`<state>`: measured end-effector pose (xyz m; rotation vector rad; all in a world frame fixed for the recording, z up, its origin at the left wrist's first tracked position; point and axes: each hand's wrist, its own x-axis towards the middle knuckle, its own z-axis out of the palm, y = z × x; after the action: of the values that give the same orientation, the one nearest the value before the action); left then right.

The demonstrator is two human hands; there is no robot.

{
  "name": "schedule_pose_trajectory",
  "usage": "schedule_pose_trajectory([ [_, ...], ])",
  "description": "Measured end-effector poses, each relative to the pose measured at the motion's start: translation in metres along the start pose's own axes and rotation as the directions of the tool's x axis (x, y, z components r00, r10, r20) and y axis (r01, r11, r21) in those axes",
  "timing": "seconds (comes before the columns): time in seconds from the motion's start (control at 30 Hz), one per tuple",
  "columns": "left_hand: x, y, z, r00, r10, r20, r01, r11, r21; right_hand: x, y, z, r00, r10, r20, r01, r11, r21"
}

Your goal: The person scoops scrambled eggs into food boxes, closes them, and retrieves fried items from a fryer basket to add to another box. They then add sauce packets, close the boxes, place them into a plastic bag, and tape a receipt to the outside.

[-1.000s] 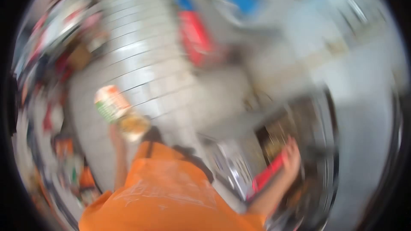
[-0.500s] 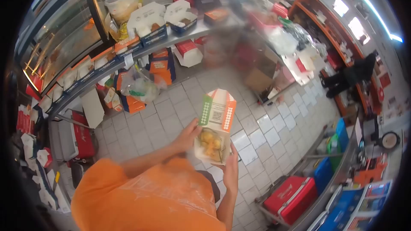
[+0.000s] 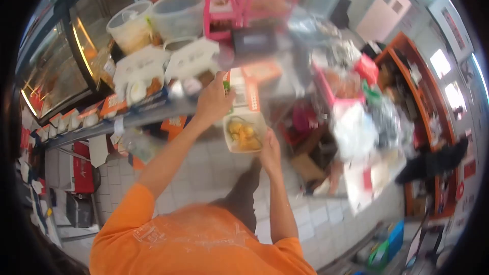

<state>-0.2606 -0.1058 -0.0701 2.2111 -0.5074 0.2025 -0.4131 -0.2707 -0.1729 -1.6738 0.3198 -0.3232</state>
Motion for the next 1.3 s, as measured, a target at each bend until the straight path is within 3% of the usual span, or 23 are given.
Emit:
schedule_pose_trajectory([
  [0.07,0.085,0.007,0.043,0.995,-0.043,-0.091,0.051,0.994,0.098,0.110,0.014,-0.019,0.958,-0.286,0.014,0.282,0.936,-0.208],
  [0.13,0.154,-0.013,0.096,0.947,0.102,-0.304,-0.068,0.990,0.123,0.199,0.050,-0.029,0.980,-0.189,0.056,0.196,0.967,-0.162],
  [0.2,0.194,-0.017,0.114,0.964,0.039,-0.262,-0.016,0.996,0.088,0.266,0.042,-0.042,0.989,-0.109,0.096,0.121,0.983,-0.136],
  [0.27,0.219,-0.024,0.130,0.944,0.033,-0.327,-0.001,0.995,0.099,0.307,0.022,-0.047,0.986,-0.055,0.159,0.128,0.859,-0.495],
  [0.33,0.231,-0.029,0.139,0.936,0.016,-0.353,-0.006,1.000,0.029,0.335,0.018,-0.055,0.969,-0.016,0.246,0.138,0.861,-0.489],
  [0.4,0.233,-0.026,0.142,0.926,-0.072,-0.371,0.104,0.992,0.066,0.356,0.012,-0.068,0.914,-0.233,0.331,0.395,0.694,-0.602],
  [0.43,0.232,-0.028,0.143,0.927,-0.080,-0.367,0.111,0.992,0.065,0.370,0.007,-0.072,0.915,-0.225,0.334,0.391,0.695,-0.604],
  [0.5,0.222,-0.032,0.145,0.908,-0.069,-0.413,0.101,0.993,0.058,0.403,-0.001,-0.075,0.935,-0.275,0.223,0.343,0.859,-0.381],
  [0.57,0.210,-0.029,0.147,0.911,-0.109,-0.397,0.115,0.993,-0.008,0.468,0.001,-0.077,0.893,-0.382,0.239,0.448,0.811,-0.377],
  [0.63,0.203,-0.026,0.147,0.916,-0.147,-0.373,0.128,0.989,-0.076,0.559,0.029,-0.067,0.767,-0.622,0.160,0.602,0.609,-0.517],
  [0.73,0.203,-0.026,0.147,0.904,-0.188,-0.383,0.157,0.981,-0.110,0.672,0.036,-0.066,0.774,-0.604,0.188,0.580,0.560,-0.591],
  [0.8,0.208,-0.029,0.147,0.904,-0.139,-0.404,0.142,0.990,-0.021,0.768,0.102,-0.067,0.664,-0.495,0.560,0.704,0.163,-0.691],
  [0.83,0.205,-0.031,0.147,0.912,-0.161,-0.378,0.157,0.987,-0.040,0.800,0.134,-0.070,0.494,-0.603,0.626,0.826,0.102,-0.554],
  [0.87,0.207,-0.034,0.147,0.917,-0.176,-0.357,0.166,0.984,-0.058,0.808,0.115,-0.075,0.542,-0.432,0.721,0.801,0.004,-0.599],
  [0.93,0.212,-0.034,0.145,0.912,-0.151,-0.382,0.132,0.988,-0.075,0.806,0.088,-0.057,0.367,-0.648,0.667,0.838,-0.080,-0.539],
  [0.97,0.215,-0.033,0.145,0.913,-0.125,-0.388,0.102,0.992,-0.077,0.805,0.085,-0.056,0.358,-0.632,0.688,0.848,-0.088,-0.522],
  [1.13,0.211,-0.031,0.145,0.939,-0.131,-0.319,0.134,0.991,-0.012,0.804,0.079,-0.055,0.453,-0.473,0.756,0.802,-0.154,-0.577],
  [1.3,0.216,-0.031,0.157,0.898,-0.164,-0.409,0.156,0.986,-0.052,0.798,0.074,-0.056,0.555,-0.335,0.762,0.728,-0.247,-0.639],
])
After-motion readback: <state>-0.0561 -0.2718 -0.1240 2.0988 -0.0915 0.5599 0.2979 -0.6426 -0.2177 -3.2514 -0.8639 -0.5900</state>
